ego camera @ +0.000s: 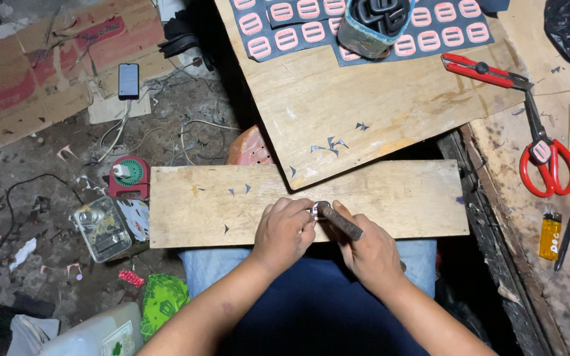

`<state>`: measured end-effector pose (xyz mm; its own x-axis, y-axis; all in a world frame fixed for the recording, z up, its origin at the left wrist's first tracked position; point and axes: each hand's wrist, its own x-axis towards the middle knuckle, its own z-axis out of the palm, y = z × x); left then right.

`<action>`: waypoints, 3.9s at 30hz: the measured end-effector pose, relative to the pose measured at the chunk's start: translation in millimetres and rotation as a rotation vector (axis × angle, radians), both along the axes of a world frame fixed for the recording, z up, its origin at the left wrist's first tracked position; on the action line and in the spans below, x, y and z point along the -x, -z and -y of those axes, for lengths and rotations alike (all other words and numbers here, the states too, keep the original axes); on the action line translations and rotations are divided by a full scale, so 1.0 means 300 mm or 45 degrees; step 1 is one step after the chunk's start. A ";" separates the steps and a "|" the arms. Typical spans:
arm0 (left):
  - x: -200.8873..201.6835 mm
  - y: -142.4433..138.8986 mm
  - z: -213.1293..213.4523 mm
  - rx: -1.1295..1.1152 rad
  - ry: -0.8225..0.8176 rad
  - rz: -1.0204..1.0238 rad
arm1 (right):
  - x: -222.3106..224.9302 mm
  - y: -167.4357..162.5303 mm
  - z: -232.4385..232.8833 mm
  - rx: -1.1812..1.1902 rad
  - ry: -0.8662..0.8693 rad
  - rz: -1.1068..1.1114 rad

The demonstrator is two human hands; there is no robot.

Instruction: The person repeatedly picks small black rubber pieces from a container, places them on a wooden board, and uses a hammer to shape or flatten them. After each strike, the piece is returned to the container. The process is repeated multiple times throughout the clip.

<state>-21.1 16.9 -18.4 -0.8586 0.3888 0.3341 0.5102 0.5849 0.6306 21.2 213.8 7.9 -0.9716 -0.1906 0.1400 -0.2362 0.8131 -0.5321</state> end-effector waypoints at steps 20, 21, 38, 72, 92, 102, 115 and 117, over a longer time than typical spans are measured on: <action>0.001 -0.034 -0.017 0.145 0.087 -0.066 | -0.007 0.044 -0.124 0.584 0.257 0.278; 0.007 -0.023 -0.017 0.172 0.117 -0.099 | -0.008 0.037 -0.129 0.548 0.270 0.302; 0.016 -0.049 -0.075 -1.110 -0.344 1.294 | -0.052 -0.192 -0.050 0.366 -0.125 -0.107; -0.027 -0.019 -0.070 -1.133 -0.298 1.387 | -0.058 -0.150 -0.051 0.271 -0.315 -0.095; -0.015 -0.022 -0.023 -1.017 -0.133 1.349 | -0.039 -0.162 -0.075 0.578 -0.060 0.265; -0.043 -0.082 -0.037 -0.912 0.030 1.105 | -0.035 -0.158 -0.080 0.579 -0.044 0.434; -0.048 -0.070 -0.048 -0.857 -0.034 1.411 | -0.053 -0.175 -0.016 0.144 -0.202 -0.094; -0.049 -0.057 -0.048 -0.837 -0.036 1.391 | -0.053 -0.172 -0.008 0.132 -0.208 -0.122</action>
